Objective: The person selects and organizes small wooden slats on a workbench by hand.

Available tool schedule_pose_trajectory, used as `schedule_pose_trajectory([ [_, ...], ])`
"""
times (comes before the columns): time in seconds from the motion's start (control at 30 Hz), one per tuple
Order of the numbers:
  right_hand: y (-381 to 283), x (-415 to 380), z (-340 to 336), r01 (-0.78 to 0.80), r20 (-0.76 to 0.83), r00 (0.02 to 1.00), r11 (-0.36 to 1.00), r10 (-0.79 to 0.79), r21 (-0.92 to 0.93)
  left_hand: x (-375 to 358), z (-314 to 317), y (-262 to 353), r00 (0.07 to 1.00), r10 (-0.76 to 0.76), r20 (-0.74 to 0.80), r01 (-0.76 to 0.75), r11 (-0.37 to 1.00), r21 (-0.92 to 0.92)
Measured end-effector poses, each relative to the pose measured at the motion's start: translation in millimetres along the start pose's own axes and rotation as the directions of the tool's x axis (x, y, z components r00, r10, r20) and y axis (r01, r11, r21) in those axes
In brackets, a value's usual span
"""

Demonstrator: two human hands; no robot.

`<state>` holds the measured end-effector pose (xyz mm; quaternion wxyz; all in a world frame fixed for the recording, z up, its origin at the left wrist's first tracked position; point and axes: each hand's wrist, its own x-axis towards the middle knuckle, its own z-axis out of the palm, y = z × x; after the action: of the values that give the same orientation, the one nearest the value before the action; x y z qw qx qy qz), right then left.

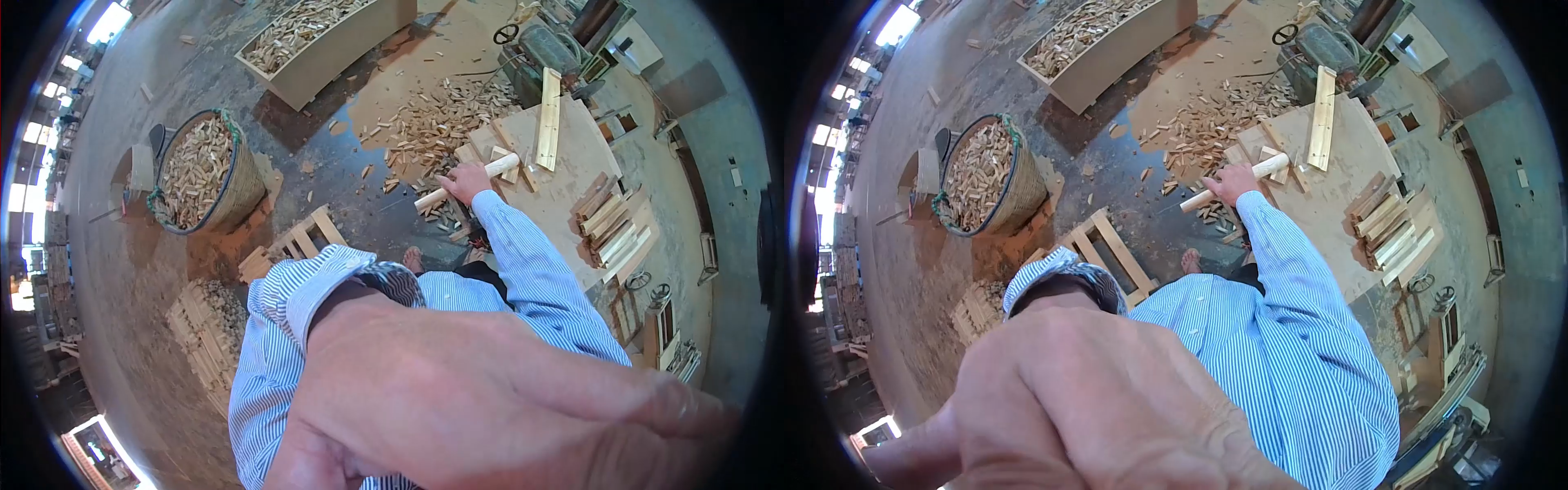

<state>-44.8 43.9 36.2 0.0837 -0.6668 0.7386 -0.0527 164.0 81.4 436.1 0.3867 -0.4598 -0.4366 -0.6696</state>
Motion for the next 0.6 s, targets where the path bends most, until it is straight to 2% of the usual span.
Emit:
schedule_pose_trajectory([
  [0.07, 6, 5, -4, -0.036, 0.085, 0.996, 0.999, 0.037, -0.019, 6, -8, -5, 1.000, 0.009, 0.022, -0.009, 1.000, -0.008],
  [0.13, 11, 3, -7, -0.039, 0.079, 0.996, 0.995, 0.032, 0.093, 12, -15, -18, 0.999, 0.011, 0.037, -0.009, 0.998, -0.064],
  [0.2, 19, -5, -8, -0.019, -0.022, 0.999, 0.957, 0.026, 0.290, 8, -20, -30, 0.999, -0.012, 0.042, 0.019, 0.984, -0.177],
  [0.23, 28, -4, 2, 0.060, -0.129, 0.992, 0.900, -0.003, 0.433, -4, -30, -27, 0.935, -0.308, -0.174, 0.312, 0.950, -0.005],
  [0.27, 25, -24, 2, 0.138, -0.427, 0.904, 0.926, 0.028, 0.352, -17, -39, -26, 0.743, -0.531, -0.407, 0.615, 0.782, 0.103],
  [0.3, 34, -37, -5, 0.061, -0.463, 0.876, 0.925, 0.131, 0.376, -30, -57, -37, 0.601, -0.609, -0.518, 0.788, 0.559, 0.258],
  [0.33, 41, -52, -26, -0.008, -0.497, 0.838, 0.916, 0.226, 0.402, -63, -86, -53, 0.613, -0.558, -0.559, 0.790, 0.435, 0.432],
  [0.37, 69, -84, -35, -0.090, -0.493, 0.813, 0.903, 0.309, 0.419, -148, -134, -81, 0.383, -0.553, -0.740, 0.912, 0.097, 0.399],
  [0.43, 122, -111, -52, -0.353, -0.454, 0.673, 0.793, 0.584, 0.496, -210, -154, -100, 0.251, -0.484, -0.838, 0.940, -0.085, 0.330],
  [0.5, 194, -127, -24, -0.581, -0.489, 0.534, 0.720, 0.690, 0.380, -268, -173, -120, 0.110, -0.474, -0.874, 0.908, -0.310, 0.282],
  [0.53, 215, -139, -33, -0.665, -0.507, 0.458, 0.660, 0.730, 0.350, -288, -180, -134, 0.105, -0.498, -0.861, 0.903, -0.316, 0.293],
  [0.57, 239, -149, -49, -0.741, -0.532, 0.378, 0.592, 0.757, 0.317, -305, -189, -154, 0.180, -0.507, -0.843, 0.814, -0.404, 0.416],
  [0.6, 253, -160, -57, -0.756, -0.519, 0.359, 0.568, 0.776, 0.327, -324, -192, -164, 0.239, -0.524, -0.818, 0.700, -0.491, 0.519],
])
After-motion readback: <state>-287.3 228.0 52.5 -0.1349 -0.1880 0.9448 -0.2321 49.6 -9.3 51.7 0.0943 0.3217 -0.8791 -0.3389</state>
